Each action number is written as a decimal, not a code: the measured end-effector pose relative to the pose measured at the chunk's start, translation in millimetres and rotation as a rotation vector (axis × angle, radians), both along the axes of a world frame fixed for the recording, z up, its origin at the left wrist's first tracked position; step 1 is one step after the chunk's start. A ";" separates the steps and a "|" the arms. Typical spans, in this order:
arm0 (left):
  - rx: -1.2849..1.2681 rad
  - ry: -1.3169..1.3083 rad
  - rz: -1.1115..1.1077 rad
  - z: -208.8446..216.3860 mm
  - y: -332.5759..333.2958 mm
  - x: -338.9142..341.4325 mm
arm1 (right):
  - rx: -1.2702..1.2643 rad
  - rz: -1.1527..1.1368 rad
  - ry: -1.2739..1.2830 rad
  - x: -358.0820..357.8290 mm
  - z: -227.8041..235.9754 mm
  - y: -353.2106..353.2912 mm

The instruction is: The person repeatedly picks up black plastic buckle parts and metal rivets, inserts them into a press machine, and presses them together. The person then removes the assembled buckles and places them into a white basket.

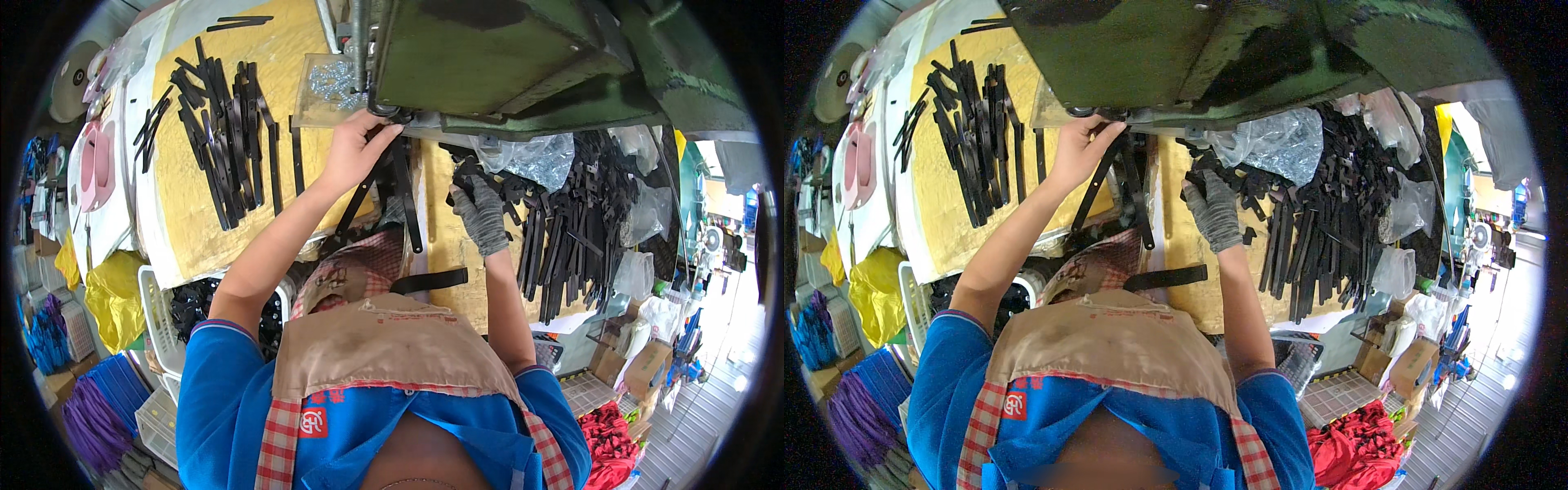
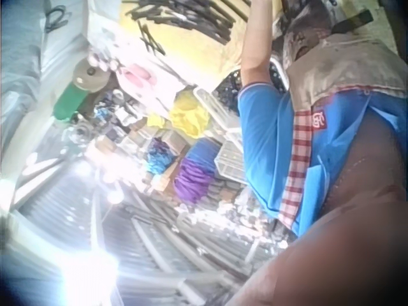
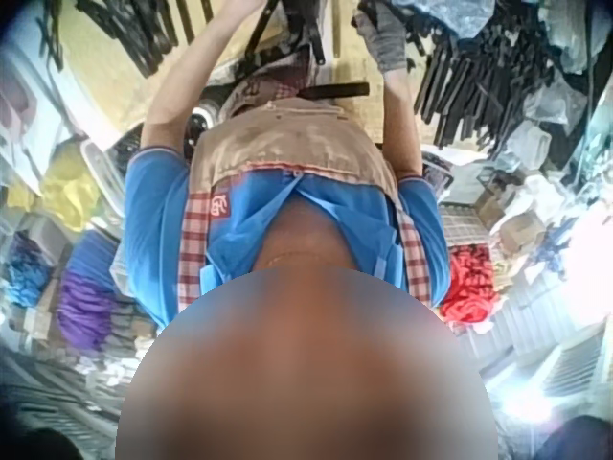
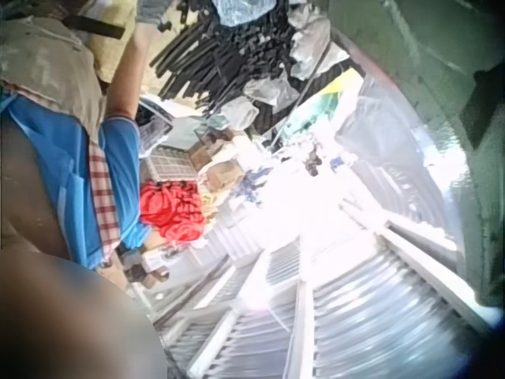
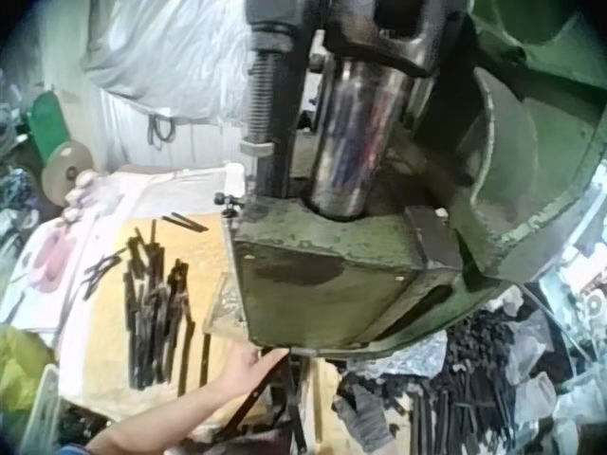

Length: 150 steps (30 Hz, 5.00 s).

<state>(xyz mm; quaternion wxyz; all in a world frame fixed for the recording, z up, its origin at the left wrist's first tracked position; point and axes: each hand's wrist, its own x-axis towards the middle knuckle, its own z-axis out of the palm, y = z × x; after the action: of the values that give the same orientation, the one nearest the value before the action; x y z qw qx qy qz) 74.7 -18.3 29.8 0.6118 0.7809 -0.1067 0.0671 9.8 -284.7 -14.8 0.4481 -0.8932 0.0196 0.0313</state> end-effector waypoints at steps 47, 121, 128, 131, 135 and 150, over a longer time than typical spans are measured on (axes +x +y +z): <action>-0.212 -0.002 -0.035 -33.1 -0.8 6.1 | 1.370 -0.194 0.437 89.5 -13.9 81.5; -0.262 0.465 -0.108 -0.1 -12.0 -22.8 | -0.673 -0.378 -0.354 -104.5 -59.9 -150.9; -0.001 0.041 0.098 -43.0 -0.9 -10.1 | -0.360 -0.510 -0.524 -87.9 -9.9 -90.5; 0.370 -0.462 0.095 -45.3 19.1 55.1 | -0.278 -0.246 -0.434 -68.8 34.0 -34.3; 0.902 -0.271 0.001 -58.8 -2.7 116.3 | -0.008 0.058 -0.323 -22.2 58.5 66.3; 0.878 -0.304 -0.066 -77.0 -7.3 146.7 | 0.049 0.017 -0.246 -11.2 -24.0 18.4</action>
<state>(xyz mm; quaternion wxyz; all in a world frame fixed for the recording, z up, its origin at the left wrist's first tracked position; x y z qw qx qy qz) 221.4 -25.6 -47.2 0.2024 0.9435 -0.2384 0.1097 -1.3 -266.2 -38.7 0.4686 -0.8792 -0.0439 -0.0745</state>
